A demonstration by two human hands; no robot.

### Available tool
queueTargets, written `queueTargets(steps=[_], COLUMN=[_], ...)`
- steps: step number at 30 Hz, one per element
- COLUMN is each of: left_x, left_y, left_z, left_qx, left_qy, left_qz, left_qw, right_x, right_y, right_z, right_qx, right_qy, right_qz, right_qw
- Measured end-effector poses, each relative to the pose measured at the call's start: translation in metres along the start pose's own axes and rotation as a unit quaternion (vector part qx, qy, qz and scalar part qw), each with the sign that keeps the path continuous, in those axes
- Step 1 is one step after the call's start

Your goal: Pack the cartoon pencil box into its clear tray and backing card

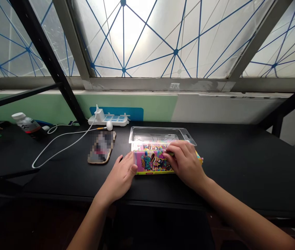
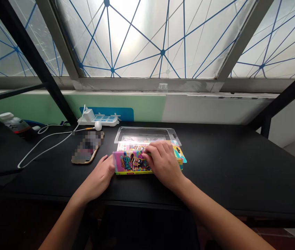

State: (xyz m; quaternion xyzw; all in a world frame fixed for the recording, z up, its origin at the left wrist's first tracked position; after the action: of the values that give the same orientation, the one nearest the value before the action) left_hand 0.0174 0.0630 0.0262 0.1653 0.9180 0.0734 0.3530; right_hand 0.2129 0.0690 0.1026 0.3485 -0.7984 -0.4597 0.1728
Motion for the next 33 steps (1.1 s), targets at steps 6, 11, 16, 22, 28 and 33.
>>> queueTargets(steps=[6,11,16,22,28,33], left_x=[0.01,0.013,0.015,0.018,0.021,0.014], left_y=[-0.004,-0.004,-0.006,-0.006,-0.007,-0.005], left_z=[-0.005,-0.002,0.0,-0.001,-0.004,-0.003], left_qx=[0.03,0.055,0.047,0.013,-0.027,-0.022], left_qy=[-0.067,-0.031,-0.013,-0.068,-0.152,-0.089], left_qz=[-0.065,-0.107,-0.12,-0.104,-0.093,-0.106], left_qw=[0.995,0.992,0.992,0.992,0.984,0.99], right_x=[0.024,-0.024,-0.086,-0.1,-0.105,-0.094], right_y=[-0.01,-0.061,-0.116,-0.112,-0.108,-0.109], right_z=[-0.042,-0.037,-0.024,-0.024,-0.027,-0.026], right_qx=[0.136,0.349,0.405,0.291,0.231,0.214], right_qy=[0.135,0.139,0.132,0.162,0.123,0.115], right_qz=[-0.033,0.103,0.245,0.348,0.385,0.318], right_qw=[0.981,0.921,0.871,0.876,0.885,0.916])
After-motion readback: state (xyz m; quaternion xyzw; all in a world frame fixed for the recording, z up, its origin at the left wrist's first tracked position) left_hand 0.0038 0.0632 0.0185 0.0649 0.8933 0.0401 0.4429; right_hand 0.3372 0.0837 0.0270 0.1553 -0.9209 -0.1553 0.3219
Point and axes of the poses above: each hand's wrist, its own y-axis towards the middle knuckle, its own z-axis out of the palm, x = y × z, the point moved 8 cm from there along y, towards the middle knuckle, and after that the axes turned 7 degrees about -x, right-handed, at the moved point
